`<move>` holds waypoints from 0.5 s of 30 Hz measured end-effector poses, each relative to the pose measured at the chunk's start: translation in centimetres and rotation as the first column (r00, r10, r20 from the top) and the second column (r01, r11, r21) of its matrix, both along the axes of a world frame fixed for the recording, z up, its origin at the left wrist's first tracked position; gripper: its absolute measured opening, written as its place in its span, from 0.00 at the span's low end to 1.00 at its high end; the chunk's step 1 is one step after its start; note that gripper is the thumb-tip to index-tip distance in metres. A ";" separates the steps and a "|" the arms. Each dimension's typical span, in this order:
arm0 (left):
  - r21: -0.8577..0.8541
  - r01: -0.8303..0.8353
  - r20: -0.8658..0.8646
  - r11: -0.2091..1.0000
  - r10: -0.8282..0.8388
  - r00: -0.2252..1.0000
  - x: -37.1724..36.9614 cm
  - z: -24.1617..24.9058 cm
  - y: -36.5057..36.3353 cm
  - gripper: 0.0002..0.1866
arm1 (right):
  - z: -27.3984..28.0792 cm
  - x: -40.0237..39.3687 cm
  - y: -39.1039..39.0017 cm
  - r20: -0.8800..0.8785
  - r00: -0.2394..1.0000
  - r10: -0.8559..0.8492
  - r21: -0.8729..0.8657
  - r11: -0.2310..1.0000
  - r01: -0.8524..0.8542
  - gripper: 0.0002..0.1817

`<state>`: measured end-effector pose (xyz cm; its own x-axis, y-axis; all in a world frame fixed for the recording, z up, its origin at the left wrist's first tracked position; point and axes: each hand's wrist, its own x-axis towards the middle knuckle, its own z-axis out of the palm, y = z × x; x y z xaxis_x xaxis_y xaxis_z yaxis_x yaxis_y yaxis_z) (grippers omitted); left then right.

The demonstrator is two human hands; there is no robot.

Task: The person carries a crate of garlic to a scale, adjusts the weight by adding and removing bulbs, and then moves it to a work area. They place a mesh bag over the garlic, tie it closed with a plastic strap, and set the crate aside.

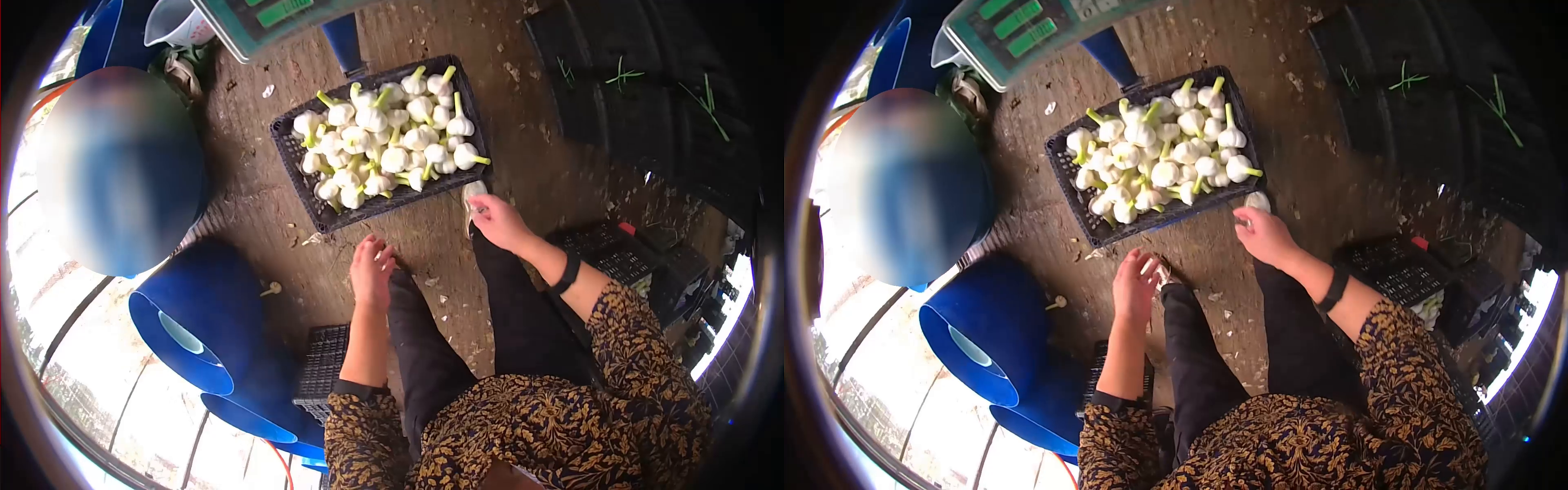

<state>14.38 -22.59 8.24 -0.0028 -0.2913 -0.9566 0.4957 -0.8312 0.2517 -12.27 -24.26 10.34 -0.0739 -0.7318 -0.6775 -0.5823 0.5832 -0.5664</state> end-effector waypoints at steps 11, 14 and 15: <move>0.140 0.001 -0.065 0.990 0.008 0.998 -5.2 -2.4 3.6 0.20 | -13.8 1.6 -6.8 -0.647 0.571 0.506 -0.266 0.552 -0.790 0.14; 0.137 -0.010 -0.114 0.990 0.026 0.993 -7.2 -2.6 3.7 0.20 | -14.9 0.4 -7.7 -0.571 0.623 0.534 -0.364 0.516 -0.776 0.13; 0.120 0.004 -0.124 0.993 0.011 0.992 -7.8 -2.3 3.2 0.20 | -14.3 0.4 -8.0 -0.545 0.667 0.508 -0.426 0.518 -0.742 0.11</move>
<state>6.60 -19.37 5.91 -0.1234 -0.1752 -0.9768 0.5199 -0.8498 0.0868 -11.90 -32.22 -3.93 0.4494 -0.8826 -0.1379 -0.8584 -0.3839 -0.3403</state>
